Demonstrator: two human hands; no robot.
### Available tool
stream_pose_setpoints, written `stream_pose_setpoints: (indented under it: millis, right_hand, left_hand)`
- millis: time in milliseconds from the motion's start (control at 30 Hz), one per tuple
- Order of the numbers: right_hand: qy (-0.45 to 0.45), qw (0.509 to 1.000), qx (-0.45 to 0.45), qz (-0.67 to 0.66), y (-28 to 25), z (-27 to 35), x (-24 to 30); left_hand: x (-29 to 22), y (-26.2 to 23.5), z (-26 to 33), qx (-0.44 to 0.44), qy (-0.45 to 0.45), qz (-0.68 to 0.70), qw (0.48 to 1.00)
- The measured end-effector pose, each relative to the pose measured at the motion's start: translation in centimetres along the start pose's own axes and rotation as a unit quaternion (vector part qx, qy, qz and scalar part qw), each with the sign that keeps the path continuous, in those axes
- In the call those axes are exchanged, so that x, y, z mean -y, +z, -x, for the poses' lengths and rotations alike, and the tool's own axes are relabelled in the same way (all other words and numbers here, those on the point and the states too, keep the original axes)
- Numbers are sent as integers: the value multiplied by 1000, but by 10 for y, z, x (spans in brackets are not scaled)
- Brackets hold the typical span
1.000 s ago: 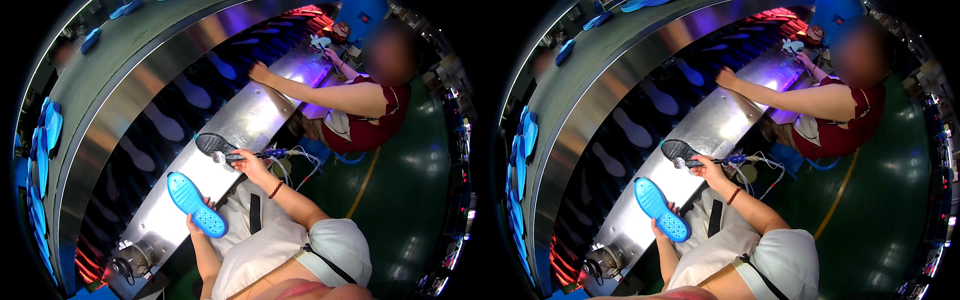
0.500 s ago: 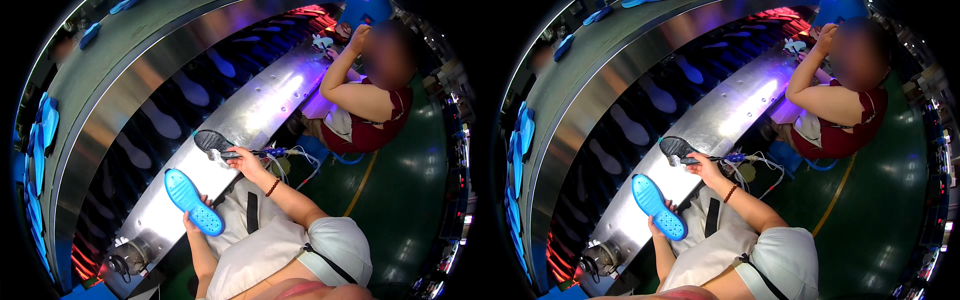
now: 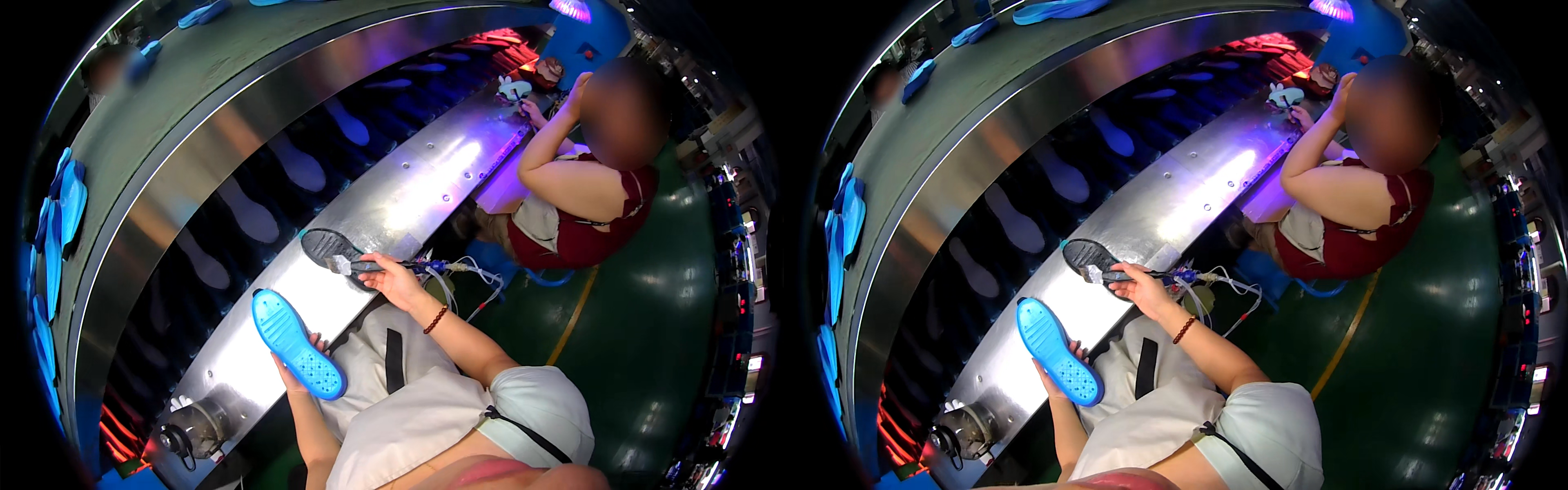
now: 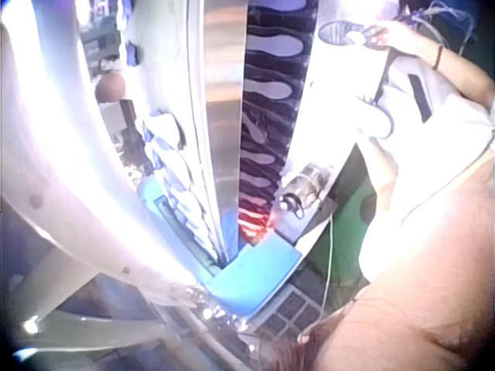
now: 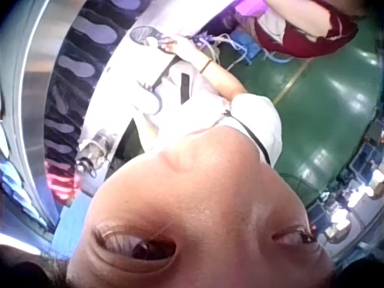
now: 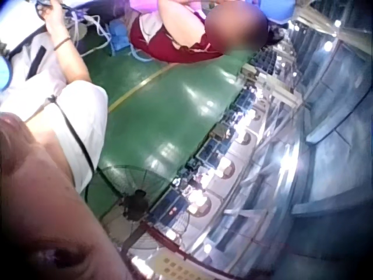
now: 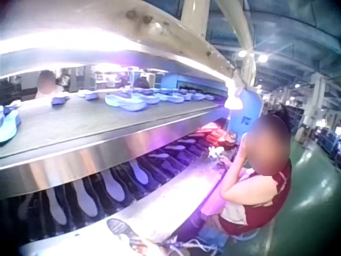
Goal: The person cleans the soles of blue plastic slippers using a brush. They pick up a slipper from a conveyor belt, scrub the bottom surface thoroughly, and then place it back on the belt. The process is repeated for multiple slippers in a continuous loop.
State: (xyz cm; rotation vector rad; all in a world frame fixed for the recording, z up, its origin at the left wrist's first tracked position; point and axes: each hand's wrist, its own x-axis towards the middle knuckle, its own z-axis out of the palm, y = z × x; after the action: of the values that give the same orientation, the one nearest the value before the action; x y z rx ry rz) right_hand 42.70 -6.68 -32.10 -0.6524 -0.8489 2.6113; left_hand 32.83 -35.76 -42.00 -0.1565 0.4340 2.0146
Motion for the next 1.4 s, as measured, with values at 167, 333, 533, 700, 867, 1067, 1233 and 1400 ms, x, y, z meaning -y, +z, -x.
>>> stream_pose_setpoints:
  millis: [167,333,533,700,867,1067,1233,1400]
  right_hand:
    - [-32,999,-2,4,3,-1,-4]
    - [-44,999,-23,5,5,3,0]
    - [-45,997,3,66,3,6,13]
    - [-60,992,106,36,24,6,32]
    - [-60,971,224,58,61,20,46]
    - [-44,965,219,140,83,28,39]
    - [-22,976,186,108,75,15,35]
    - [-57,984,132,102,80,8,42]
  left_hand:
    - [0,8,0,-29,8,-7,1000]
    - [2,11,1,-38,27,14,999]
    - [0,34,5,-24,45,34,998]
    - [-20,78,-2,2,106,-70,992]
    - [-33,121,-19,98,113,-121,981]
    - [-9,148,-44,179,145,38,972]
    - [12,155,-50,66,85,-48,993]
    - [22,174,-44,118,31,3,993]
